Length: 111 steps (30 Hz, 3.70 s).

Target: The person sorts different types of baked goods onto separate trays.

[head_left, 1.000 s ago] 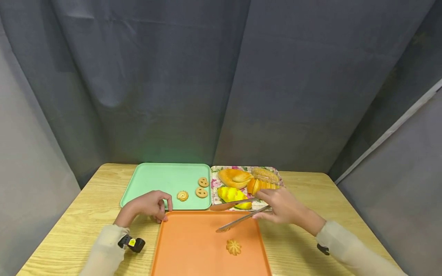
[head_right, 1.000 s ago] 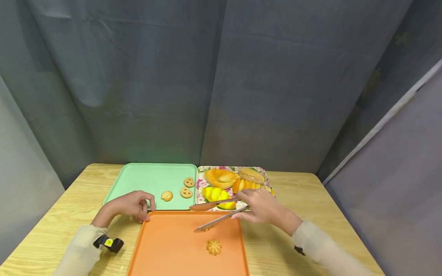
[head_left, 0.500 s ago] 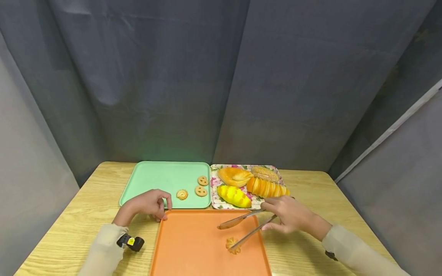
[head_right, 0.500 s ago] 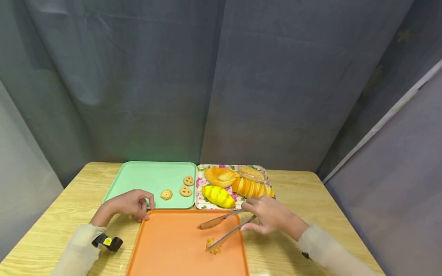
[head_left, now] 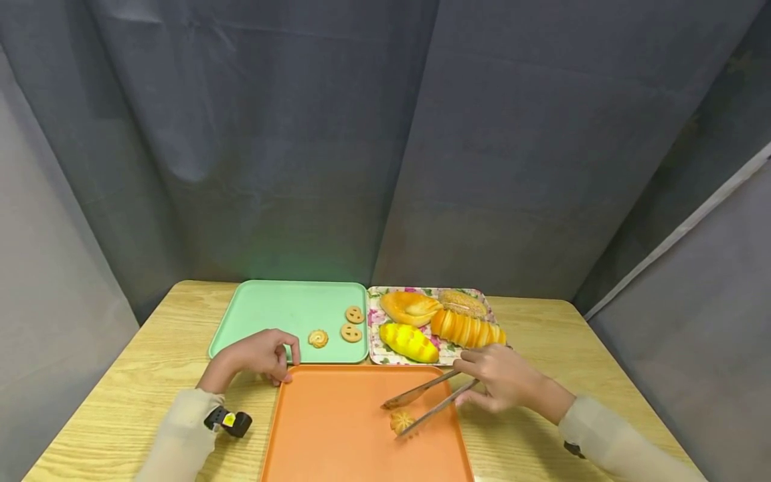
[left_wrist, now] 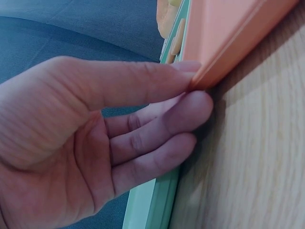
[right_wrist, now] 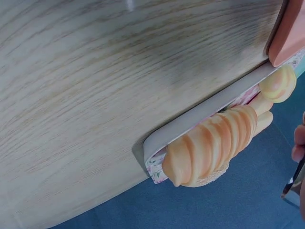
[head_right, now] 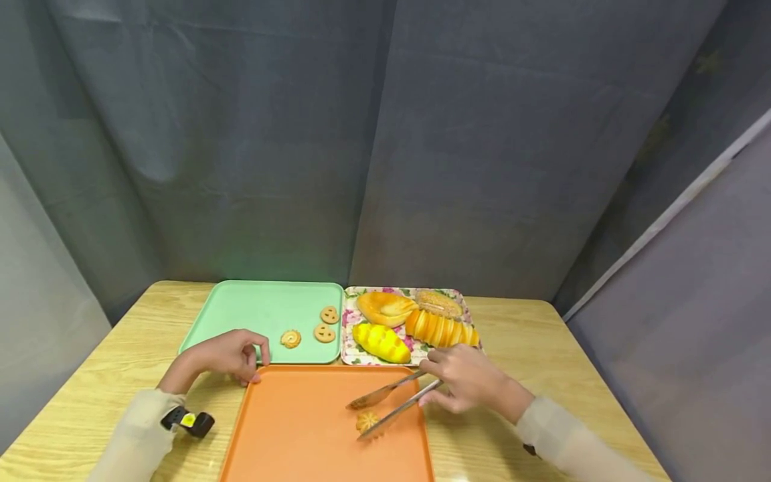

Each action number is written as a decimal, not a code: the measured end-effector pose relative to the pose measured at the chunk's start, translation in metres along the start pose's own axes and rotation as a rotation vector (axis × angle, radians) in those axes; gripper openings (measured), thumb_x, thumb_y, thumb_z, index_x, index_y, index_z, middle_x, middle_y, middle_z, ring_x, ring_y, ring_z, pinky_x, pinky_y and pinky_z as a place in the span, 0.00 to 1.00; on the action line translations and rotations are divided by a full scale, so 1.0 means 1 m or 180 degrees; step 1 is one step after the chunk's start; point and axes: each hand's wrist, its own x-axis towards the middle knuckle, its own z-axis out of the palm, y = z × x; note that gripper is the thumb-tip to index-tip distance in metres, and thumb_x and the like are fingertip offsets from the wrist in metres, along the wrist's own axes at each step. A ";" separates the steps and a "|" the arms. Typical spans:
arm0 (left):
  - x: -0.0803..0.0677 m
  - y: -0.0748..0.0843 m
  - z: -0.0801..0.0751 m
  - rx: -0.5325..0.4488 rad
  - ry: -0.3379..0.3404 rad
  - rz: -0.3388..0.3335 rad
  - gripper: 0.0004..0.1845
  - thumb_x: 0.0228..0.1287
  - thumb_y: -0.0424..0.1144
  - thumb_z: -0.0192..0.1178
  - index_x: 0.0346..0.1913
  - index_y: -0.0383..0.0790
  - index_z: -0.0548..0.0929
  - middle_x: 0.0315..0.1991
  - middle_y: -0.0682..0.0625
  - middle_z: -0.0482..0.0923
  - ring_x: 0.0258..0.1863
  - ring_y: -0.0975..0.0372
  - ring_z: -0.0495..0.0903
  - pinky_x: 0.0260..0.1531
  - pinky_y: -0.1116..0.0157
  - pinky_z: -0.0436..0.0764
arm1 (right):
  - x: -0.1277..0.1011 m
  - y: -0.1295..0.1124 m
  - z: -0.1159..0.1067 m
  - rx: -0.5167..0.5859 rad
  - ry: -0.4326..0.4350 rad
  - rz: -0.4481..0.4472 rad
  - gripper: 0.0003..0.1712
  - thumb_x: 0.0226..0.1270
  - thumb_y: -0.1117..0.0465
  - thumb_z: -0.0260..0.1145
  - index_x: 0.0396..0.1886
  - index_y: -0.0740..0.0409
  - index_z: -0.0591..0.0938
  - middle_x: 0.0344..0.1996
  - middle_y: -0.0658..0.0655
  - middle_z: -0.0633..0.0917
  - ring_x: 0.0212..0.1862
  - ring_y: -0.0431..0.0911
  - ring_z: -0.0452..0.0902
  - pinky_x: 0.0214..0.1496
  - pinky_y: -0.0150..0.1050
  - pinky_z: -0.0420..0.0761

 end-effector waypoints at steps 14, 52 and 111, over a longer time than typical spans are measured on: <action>0.000 0.000 -0.001 0.0016 -0.0005 0.0012 0.10 0.56 0.24 0.71 0.39 0.32 0.82 0.21 0.40 0.83 0.20 0.60 0.81 0.25 0.61 0.83 | 0.007 -0.005 0.001 -0.0410 0.0191 0.0110 0.31 0.75 0.29 0.49 0.30 0.48 0.78 0.17 0.40 0.62 0.24 0.29 0.39 0.24 0.22 0.42; 0.001 -0.001 -0.001 0.0095 0.0004 0.0013 0.10 0.56 0.24 0.71 0.39 0.31 0.82 0.21 0.42 0.84 0.19 0.60 0.81 0.23 0.62 0.81 | 0.050 -0.009 0.005 -0.0894 0.0398 0.0323 0.35 0.75 0.28 0.47 0.27 0.52 0.79 0.14 0.44 0.71 0.15 0.33 0.52 0.20 0.25 0.44; 0.004 -0.002 0.001 0.0052 0.0010 -0.0023 0.10 0.56 0.23 0.70 0.39 0.30 0.81 0.21 0.41 0.84 0.19 0.60 0.81 0.23 0.63 0.81 | 0.173 0.019 0.061 -0.1321 0.0015 0.1440 0.30 0.66 0.31 0.64 0.24 0.54 0.82 0.10 0.50 0.70 0.12 0.41 0.53 0.14 0.31 0.53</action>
